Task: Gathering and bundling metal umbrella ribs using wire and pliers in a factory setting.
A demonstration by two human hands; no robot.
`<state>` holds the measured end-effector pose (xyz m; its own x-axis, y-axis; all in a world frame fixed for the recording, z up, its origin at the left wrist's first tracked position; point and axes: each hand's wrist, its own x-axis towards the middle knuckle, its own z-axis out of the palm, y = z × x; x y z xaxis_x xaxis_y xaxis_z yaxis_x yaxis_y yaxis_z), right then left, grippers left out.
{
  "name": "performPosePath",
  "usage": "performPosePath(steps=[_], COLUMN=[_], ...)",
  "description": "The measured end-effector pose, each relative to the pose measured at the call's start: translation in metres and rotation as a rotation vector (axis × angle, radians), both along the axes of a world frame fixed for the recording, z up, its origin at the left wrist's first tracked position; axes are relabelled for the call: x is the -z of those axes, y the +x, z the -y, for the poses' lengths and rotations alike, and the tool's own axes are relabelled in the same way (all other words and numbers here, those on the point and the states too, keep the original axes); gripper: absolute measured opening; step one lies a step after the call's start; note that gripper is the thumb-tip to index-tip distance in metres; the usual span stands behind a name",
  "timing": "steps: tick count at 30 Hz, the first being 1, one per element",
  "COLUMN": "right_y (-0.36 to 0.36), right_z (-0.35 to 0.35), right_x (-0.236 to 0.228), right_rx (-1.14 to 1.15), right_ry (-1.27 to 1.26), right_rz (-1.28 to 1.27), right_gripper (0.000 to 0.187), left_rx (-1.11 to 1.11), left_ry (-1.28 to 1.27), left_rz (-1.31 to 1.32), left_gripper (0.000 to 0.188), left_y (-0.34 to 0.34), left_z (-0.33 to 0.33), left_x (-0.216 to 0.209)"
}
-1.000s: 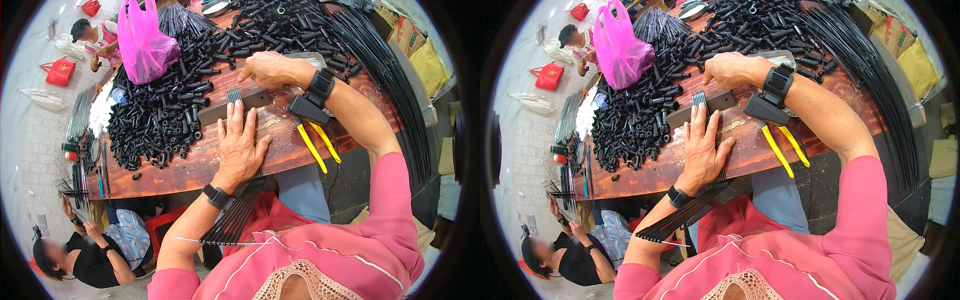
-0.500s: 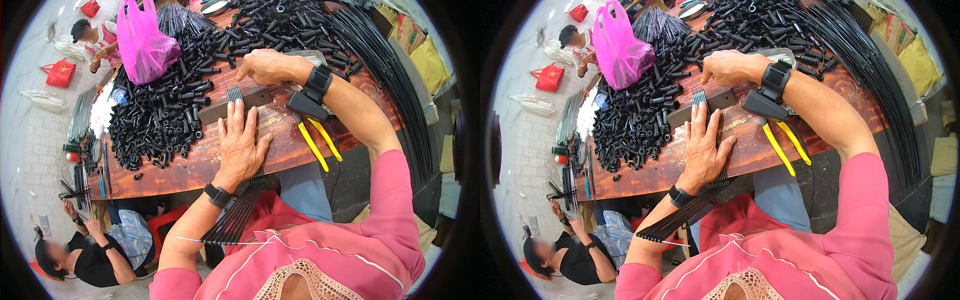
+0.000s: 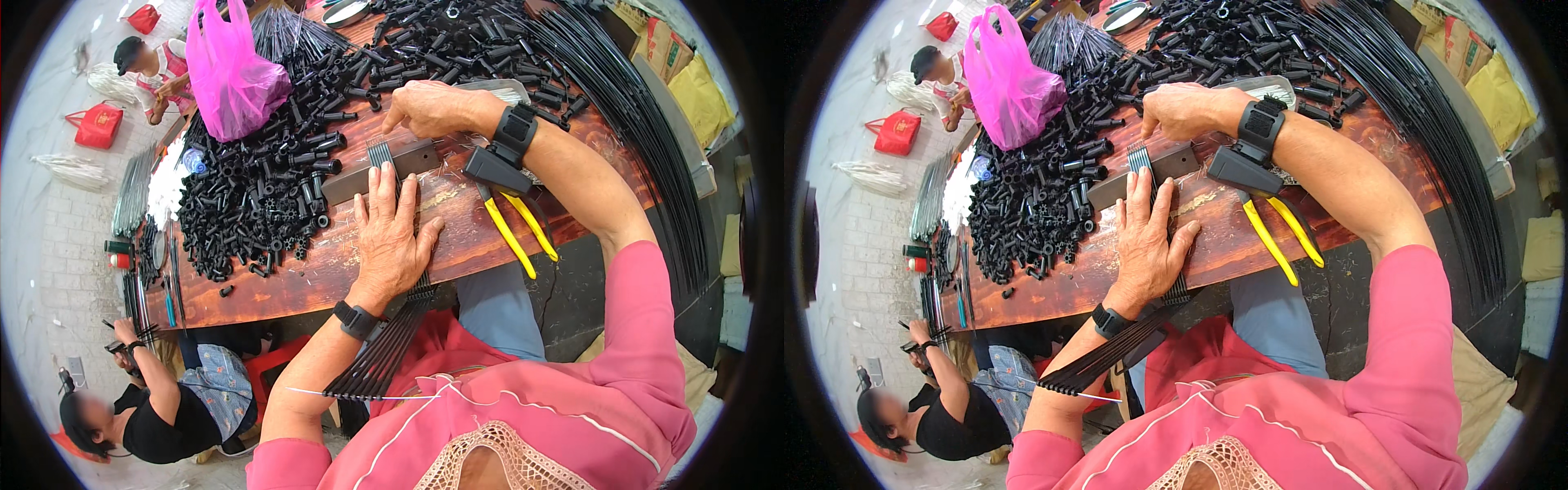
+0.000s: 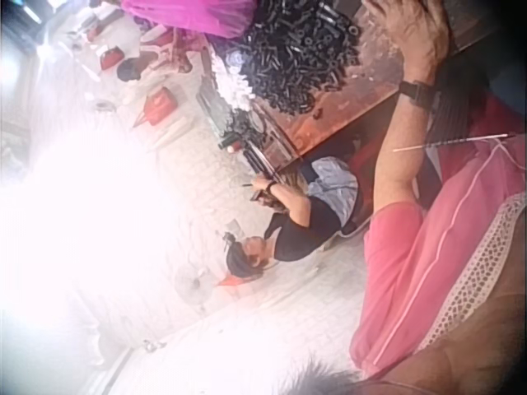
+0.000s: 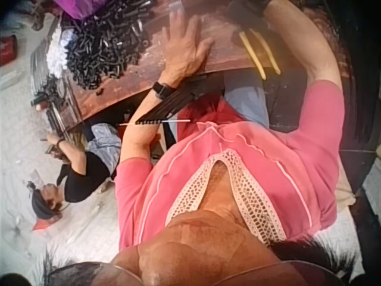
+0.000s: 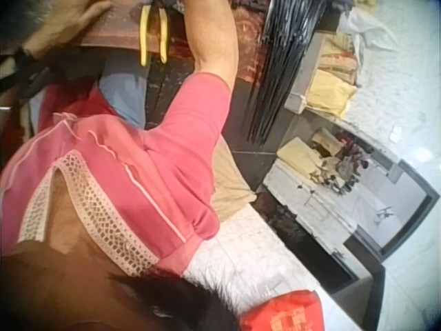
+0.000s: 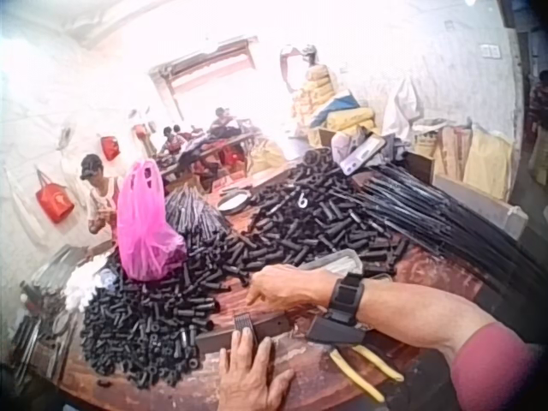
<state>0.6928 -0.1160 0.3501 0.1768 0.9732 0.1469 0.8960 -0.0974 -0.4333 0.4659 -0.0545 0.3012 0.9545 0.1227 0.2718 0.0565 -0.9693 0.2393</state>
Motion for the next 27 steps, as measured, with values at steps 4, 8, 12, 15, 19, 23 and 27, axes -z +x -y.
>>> performPosePath(steps=[4,8,12,15,19,23,27], right_y=[-0.001,0.0,0.002,-0.004,-0.015,-0.01,-0.016], right_z=[-0.003,-0.005,-0.014,-0.02,-0.028,-0.024,0.019], right_x=[0.0,0.004,0.016,0.008,-0.004,0.021,0.001], right_rx=[0.026,0.019,0.025,0.058,0.102,0.204,0.107], right_ry=[-0.024,0.011,0.069,0.052,-0.122,0.31,0.373], right_rz=[0.009,0.005,-0.006,0.016,0.033,0.068,0.068], right_gripper=[0.04,0.038,0.035,0.03,0.043,0.035,0.036], left_rx=[-0.002,-0.001,0.004,0.002,0.006,0.009,0.003], left_ry=[0.001,0.008,0.006,0.007,0.014,0.0,-0.001], left_rz=[-0.004,-0.006,0.002,0.0,0.003,0.023,0.046], left_gripper=[0.064,0.065,0.065,0.064,0.064,0.064,0.065], left_y=[0.001,0.001,0.001,0.0,0.0,0.001,-0.001], left_z=[0.0,-0.001,-0.001,0.0,0.0,0.001,-0.002], left_x=[0.0,0.001,0.002,-0.001,0.001,0.003,0.004])
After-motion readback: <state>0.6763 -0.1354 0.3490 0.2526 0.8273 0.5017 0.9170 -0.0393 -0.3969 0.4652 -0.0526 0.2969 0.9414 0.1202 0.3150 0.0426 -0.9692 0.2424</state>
